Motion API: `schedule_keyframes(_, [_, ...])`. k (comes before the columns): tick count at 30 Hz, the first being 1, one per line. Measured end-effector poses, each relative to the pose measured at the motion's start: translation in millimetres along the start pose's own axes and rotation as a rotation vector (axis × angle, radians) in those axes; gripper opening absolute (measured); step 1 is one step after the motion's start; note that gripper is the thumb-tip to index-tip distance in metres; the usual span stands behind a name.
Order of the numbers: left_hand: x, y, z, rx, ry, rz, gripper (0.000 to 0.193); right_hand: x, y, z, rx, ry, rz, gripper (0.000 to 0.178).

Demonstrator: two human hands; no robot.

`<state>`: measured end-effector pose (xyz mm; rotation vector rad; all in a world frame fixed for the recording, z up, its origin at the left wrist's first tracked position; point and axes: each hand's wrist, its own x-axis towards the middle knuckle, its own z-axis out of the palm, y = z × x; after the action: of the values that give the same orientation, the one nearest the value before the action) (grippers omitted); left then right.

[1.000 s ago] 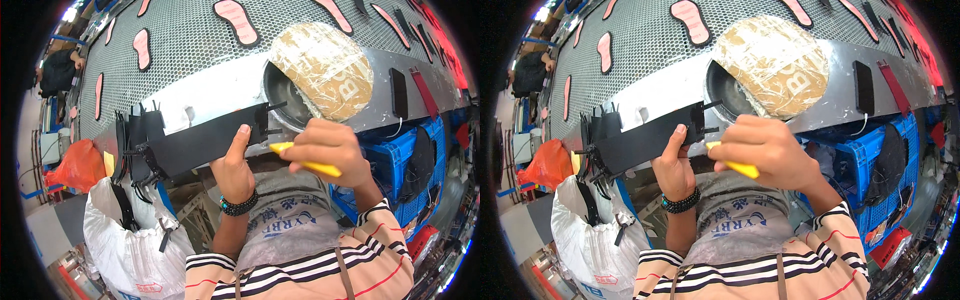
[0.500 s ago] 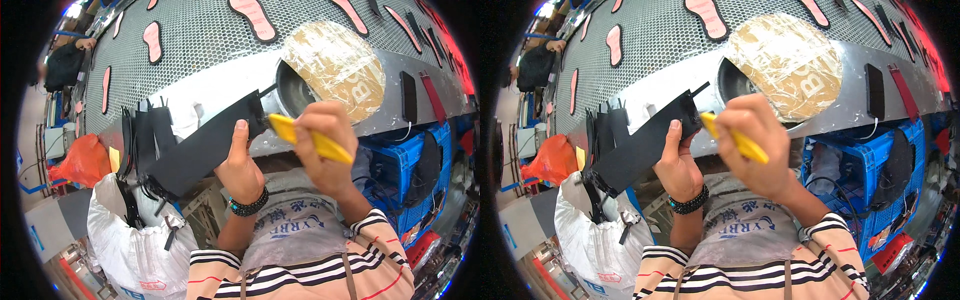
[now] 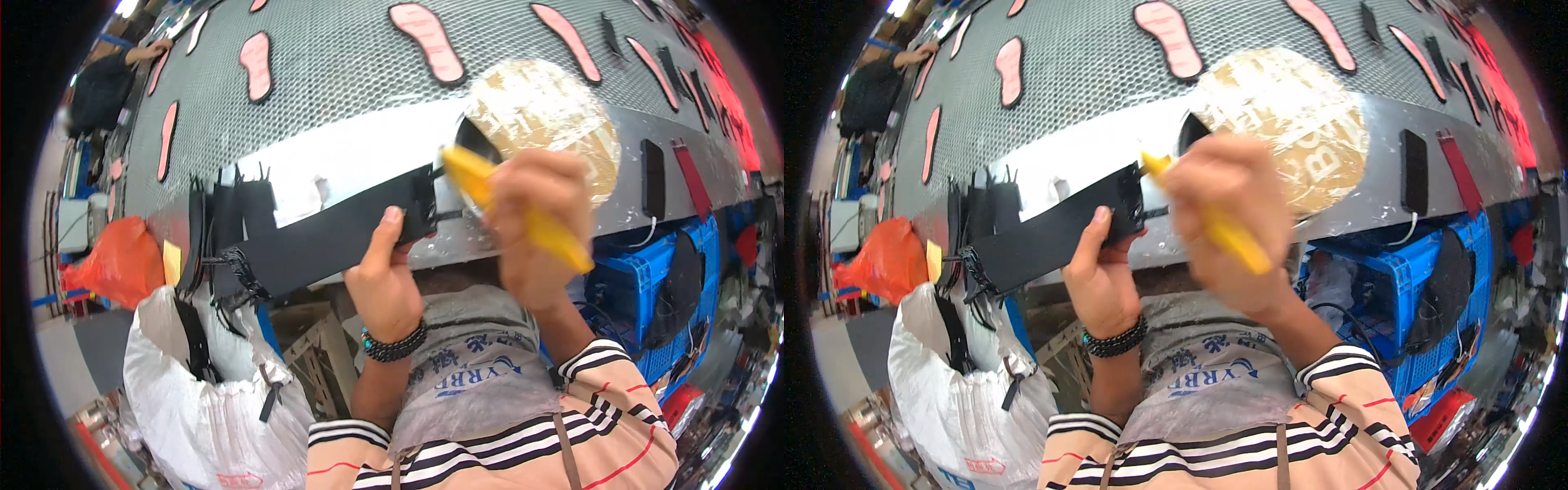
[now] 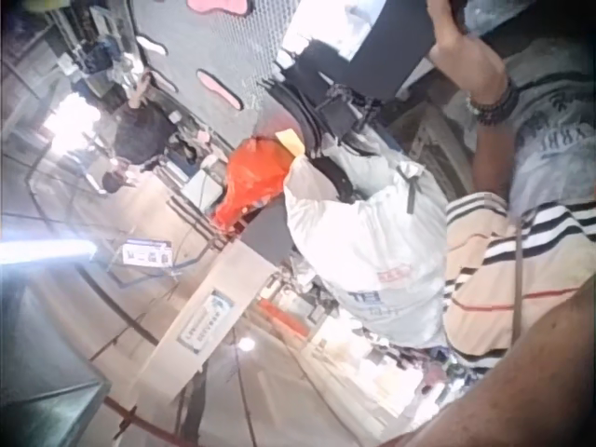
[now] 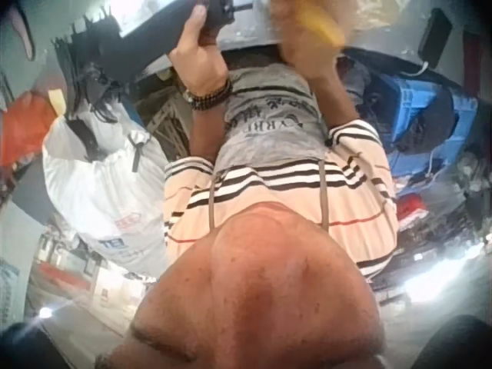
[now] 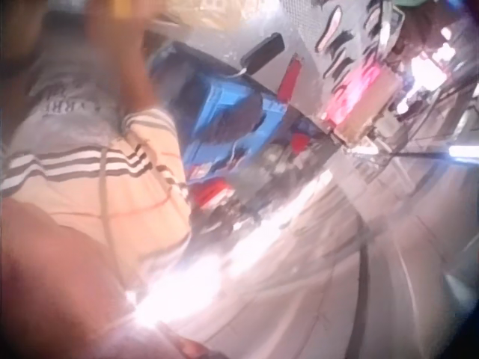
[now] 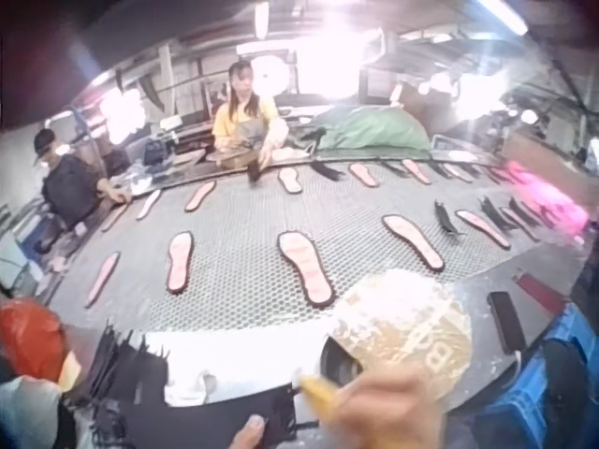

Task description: Applying glue to the edges of shoe upper components using a handheld spreader.

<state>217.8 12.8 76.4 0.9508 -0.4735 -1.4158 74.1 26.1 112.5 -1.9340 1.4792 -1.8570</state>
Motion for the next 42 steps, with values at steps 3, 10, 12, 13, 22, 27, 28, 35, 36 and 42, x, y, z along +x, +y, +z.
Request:
schedule_keyframes(3, [13.9, 20.9, 8.6, 0.068, -0.131, -0.041, 0.03, -1.6, -0.3, -12.0, -0.046, 0.037, -0.018, 0.014])
schedule_keyframes(10, [196.8, 1.0, 123.7, 0.368, -0.89, -0.414, 0.034, -14.1, 1.9, -62.6, 0.174, 0.34, 0.175, 0.005])
schedule_keyframes(12, [213.7, -14.9, 172.6, 0.569, -0.63, -0.376, 0.049, -8.2, -1.2, -61.2, 0.202, 0.322, 0.146, 0.005])
schedule_keyframes(13, [216.8, -22.9, 173.4, 0.544, -0.51, -0.374, 0.057, -6.6, -1.9, -59.0, 0.229, 0.324, 0.166, 0.005])
schedule_keyframes(22, [96.4, 77.5, -65.4, 1.811, 0.242, 0.987, 0.045, -4.5, 52.0, -112.9, 0.086, 0.21, 0.238, 0.009])
schedule_keyframes(27, [65.2, 90.6, -153.2, 2.057, 0.233, 0.492, 0.053, -3.0, 56.0, -95.9, 0.16, 0.033, 0.29, 0.013])
schedule_keyframes(28, [66.8, 91.3, -155.0, 2.005, 0.225, 0.553, 0.05, -0.1, 54.9, -89.7, 0.197, 0.055, 0.308, 0.013])
schedule_keyframes(35, [73.5, 124.7, -109.4, 1.657, 0.113, 0.474, 0.027, -3.3, 41.9, -68.9, 0.321, 0.142, 0.412, 0.016])
schedule_keyframes(36, [68.3, 131.8, -95.8, 1.582, 0.086, 0.523, 0.026, -4.2, 41.4, -68.3, 0.271, 0.14, 0.405, 0.016])
schedule_keyframes(42, [23.9, 78.5, -61.6, -0.638, -0.532, 0.041, 0.045, -5.5, 49.5, -59.7, -0.099, -0.368, 0.281, 0.02])
